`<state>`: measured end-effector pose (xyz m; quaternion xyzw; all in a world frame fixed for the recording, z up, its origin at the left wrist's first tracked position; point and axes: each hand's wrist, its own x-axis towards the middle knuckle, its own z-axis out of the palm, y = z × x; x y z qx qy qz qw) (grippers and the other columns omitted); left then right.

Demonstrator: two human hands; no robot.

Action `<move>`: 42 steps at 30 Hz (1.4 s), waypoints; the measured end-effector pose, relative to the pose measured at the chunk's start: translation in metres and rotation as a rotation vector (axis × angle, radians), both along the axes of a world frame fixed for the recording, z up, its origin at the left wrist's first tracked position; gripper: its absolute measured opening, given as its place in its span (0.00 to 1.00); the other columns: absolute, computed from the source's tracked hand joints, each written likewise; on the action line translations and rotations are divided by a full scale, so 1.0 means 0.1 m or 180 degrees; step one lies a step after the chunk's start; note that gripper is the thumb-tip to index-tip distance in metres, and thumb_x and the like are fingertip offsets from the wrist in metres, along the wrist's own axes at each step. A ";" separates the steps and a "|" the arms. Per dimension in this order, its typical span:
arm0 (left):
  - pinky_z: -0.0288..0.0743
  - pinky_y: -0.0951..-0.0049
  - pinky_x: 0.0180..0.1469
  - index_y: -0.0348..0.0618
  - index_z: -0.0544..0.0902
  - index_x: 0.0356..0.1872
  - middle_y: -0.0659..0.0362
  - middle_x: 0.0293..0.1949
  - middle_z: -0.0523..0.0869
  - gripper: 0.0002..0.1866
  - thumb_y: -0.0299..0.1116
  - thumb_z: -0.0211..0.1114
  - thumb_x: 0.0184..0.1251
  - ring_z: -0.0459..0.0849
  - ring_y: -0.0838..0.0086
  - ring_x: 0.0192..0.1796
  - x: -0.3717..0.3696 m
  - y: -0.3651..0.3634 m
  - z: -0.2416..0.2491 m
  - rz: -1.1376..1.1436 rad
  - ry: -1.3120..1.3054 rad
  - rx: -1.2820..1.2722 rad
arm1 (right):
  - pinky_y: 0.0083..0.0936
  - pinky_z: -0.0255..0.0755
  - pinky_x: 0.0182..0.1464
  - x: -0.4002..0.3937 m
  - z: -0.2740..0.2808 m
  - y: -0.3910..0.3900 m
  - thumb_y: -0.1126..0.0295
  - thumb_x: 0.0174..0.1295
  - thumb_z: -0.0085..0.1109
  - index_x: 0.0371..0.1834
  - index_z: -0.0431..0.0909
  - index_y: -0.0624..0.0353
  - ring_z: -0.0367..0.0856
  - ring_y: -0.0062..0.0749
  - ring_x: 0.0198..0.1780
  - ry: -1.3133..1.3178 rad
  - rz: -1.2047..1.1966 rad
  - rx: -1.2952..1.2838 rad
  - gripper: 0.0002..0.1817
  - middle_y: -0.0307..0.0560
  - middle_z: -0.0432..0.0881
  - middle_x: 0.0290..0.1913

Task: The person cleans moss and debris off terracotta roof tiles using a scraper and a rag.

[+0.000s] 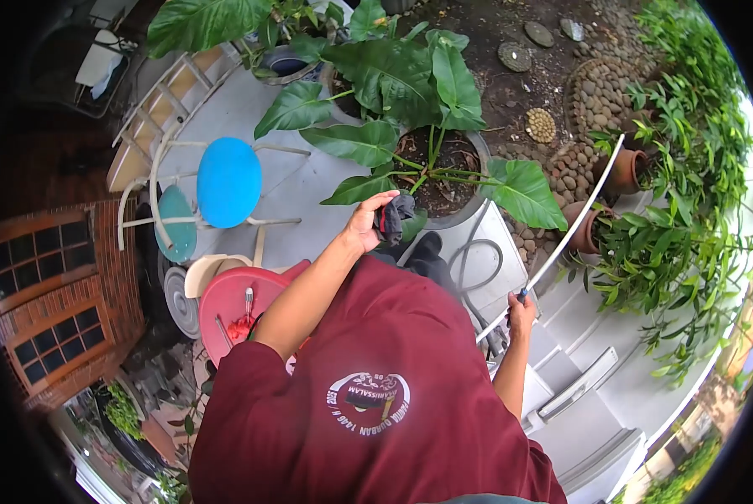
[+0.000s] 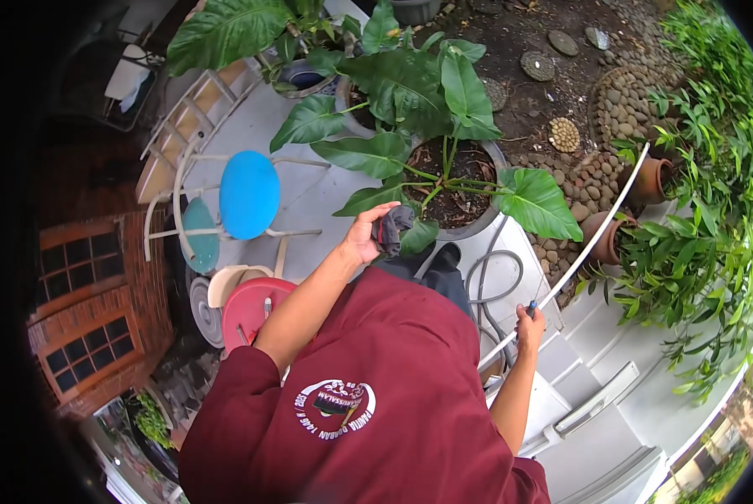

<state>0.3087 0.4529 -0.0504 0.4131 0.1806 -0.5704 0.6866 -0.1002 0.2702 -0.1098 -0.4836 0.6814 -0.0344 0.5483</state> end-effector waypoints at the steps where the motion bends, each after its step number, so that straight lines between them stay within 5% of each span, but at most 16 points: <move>1: 0.84 0.69 0.47 0.44 0.80 0.55 0.58 0.46 0.87 0.15 0.31 0.61 0.68 0.87 0.70 0.45 -0.02 0.01 0.06 0.0089 0.0062 -0.0015 | 0.21 0.65 0.21 0.06 0.02 -0.05 0.64 0.61 0.66 0.30 0.76 0.56 0.68 0.20 0.19 -0.0109 0.0077 0.0007 0.10 0.33 0.71 0.19; 5: 0.84 0.70 0.48 0.41 0.77 0.57 0.57 0.46 0.87 0.18 0.26 0.63 0.66 0.87 0.71 0.45 -0.12 -0.06 0.23 0.0095 -0.0611 0.0196 | 0.21 0.64 0.20 0.31 0.03 -0.21 0.64 0.63 0.65 0.31 0.76 0.57 0.68 0.19 0.17 -0.0288 0.0198 0.0155 0.10 0.33 0.71 0.17; 9: 0.82 0.73 0.52 0.38 0.77 0.57 0.57 0.50 0.85 0.16 0.24 0.63 0.69 0.85 0.76 0.48 -0.12 -0.21 0.21 -0.0228 -0.1539 0.0074 | 0.24 0.73 0.24 0.71 0.11 -0.31 0.67 0.63 0.66 0.34 0.78 0.60 0.76 0.24 0.21 -0.0881 0.0410 0.0232 0.09 0.39 0.77 0.22; 12: 0.78 0.75 0.56 0.38 0.79 0.55 0.56 0.50 0.85 0.14 0.26 0.62 0.70 0.84 0.76 0.49 -0.11 -0.37 0.11 -0.0541 -0.2486 0.0010 | 0.24 0.78 0.28 1.25 0.48 -0.27 0.68 0.65 0.63 0.51 0.79 0.66 0.82 0.28 0.31 -0.1732 0.0572 0.0422 0.15 0.45 0.83 0.34; 15: 0.72 0.69 0.61 0.41 0.80 0.56 0.55 0.55 0.80 0.17 0.26 0.64 0.66 0.77 0.74 0.58 -0.09 -0.55 0.39 -0.1064 -0.3446 -0.0128 | 0.25 0.84 0.34 1.83 0.75 -0.15 0.68 0.67 0.62 0.72 0.66 0.62 0.84 0.32 0.47 -0.2379 0.0650 0.0526 0.30 0.52 0.77 0.57; 18: 0.72 0.68 0.60 0.43 0.80 0.56 0.55 0.55 0.77 0.20 0.28 0.66 0.61 0.78 0.71 0.56 -0.06 -0.65 0.47 -0.1496 -0.3928 -0.0219 | 0.26 0.84 0.40 2.37 1.03 0.05 0.68 0.69 0.61 0.76 0.59 0.59 0.82 0.29 0.50 -0.3049 0.0231 0.0720 0.34 0.46 0.77 0.58; 19: 0.72 0.68 0.59 0.44 0.81 0.56 0.55 0.52 0.78 0.21 0.28 0.67 0.59 0.79 0.70 0.54 0.00 -0.68 0.53 -0.1681 -0.4032 -0.0309 | 0.29 0.81 0.49 2.45 0.91 0.07 0.64 0.68 0.63 0.77 0.57 0.56 0.81 0.34 0.53 -0.3059 0.0288 0.0798 0.36 0.43 0.78 0.57; 22: 0.74 0.70 0.57 0.42 0.77 0.61 0.57 0.47 0.83 0.24 0.32 0.69 0.63 0.81 0.73 0.51 0.27 -0.69 0.70 -0.1983 -0.2572 -0.0479 | 0.30 0.79 0.53 2.91 1.09 0.27 0.67 0.68 0.62 0.75 0.60 0.56 0.82 0.30 0.52 -0.3177 -0.0248 0.0813 0.33 0.44 0.80 0.54; 24: 0.74 0.69 0.59 0.39 0.74 0.64 0.55 0.52 0.84 0.27 0.34 0.69 0.64 0.81 0.74 0.55 0.58 -0.62 0.49 -0.1888 -0.3173 -0.0740 | 0.27 0.82 0.42 3.12 0.99 0.37 0.69 0.68 0.62 0.70 0.66 0.55 0.84 0.28 0.42 -0.3242 -0.0455 0.0866 0.27 0.43 0.82 0.49; 27: 0.75 0.68 0.60 0.39 0.71 0.68 0.53 0.57 0.81 0.31 0.33 0.70 0.64 0.81 0.69 0.58 1.16 -0.40 0.50 -0.2235 -0.3525 -0.0883 | 0.26 0.82 0.40 3.54 0.76 0.62 0.70 0.68 0.61 0.64 0.71 0.54 0.84 0.28 0.42 -0.3069 -0.0790 0.0626 0.22 0.41 0.82 0.48; 30: 0.79 0.68 0.56 0.40 0.71 0.68 0.53 0.64 0.73 0.31 0.32 0.69 0.64 0.83 0.70 0.54 1.79 -0.05 0.39 -0.1989 -0.3086 -0.0866 | 0.32 0.81 0.52 4.01 0.71 0.85 0.73 0.67 0.59 0.63 0.71 0.57 0.84 0.33 0.50 -0.2843 -0.1057 0.0524 0.20 0.44 0.83 0.51; 32: 0.80 0.70 0.53 0.39 0.72 0.67 0.53 0.61 0.77 0.29 0.32 0.69 0.65 0.84 0.72 0.51 2.33 0.24 0.37 -0.1923 -0.2946 -0.0517 | 0.34 0.79 0.57 4.30 0.80 0.93 0.74 0.66 0.59 0.61 0.73 0.59 0.83 0.35 0.52 -0.2827 -0.1115 0.0434 0.20 0.46 0.82 0.53; 35: 0.80 0.75 0.47 0.38 0.76 0.62 0.56 0.53 0.84 0.22 0.33 0.66 0.69 0.86 0.76 0.44 3.10 0.79 -0.10 -0.1242 -0.2746 -0.0276 | 0.40 0.79 0.58 4.50 0.78 0.91 0.79 0.64 0.55 0.61 0.70 0.63 0.84 0.40 0.52 -0.2925 -0.1112 0.0339 0.21 0.51 0.83 0.51; 40: 0.80 0.75 0.41 0.37 0.77 0.58 0.54 0.49 0.86 0.18 0.34 0.61 0.72 0.85 0.77 0.38 4.16 1.39 0.12 -0.0509 -0.2419 0.0893 | 0.34 0.81 0.51 4.66 0.83 0.81 0.74 0.62 0.61 0.58 0.73 0.59 0.84 0.35 0.46 -0.2847 -0.0828 0.0394 0.21 0.45 0.83 0.48; 42: 0.80 0.75 0.41 0.36 0.77 0.57 0.54 0.49 0.86 0.17 0.34 0.61 0.72 0.84 0.77 0.38 4.35 1.54 0.12 -0.0104 -0.2345 0.0904 | 0.31 0.81 0.48 4.73 0.78 0.80 0.71 0.61 0.61 0.50 0.74 0.58 0.83 0.33 0.43 -0.2849 -0.0721 0.0512 0.14 0.44 0.82 0.43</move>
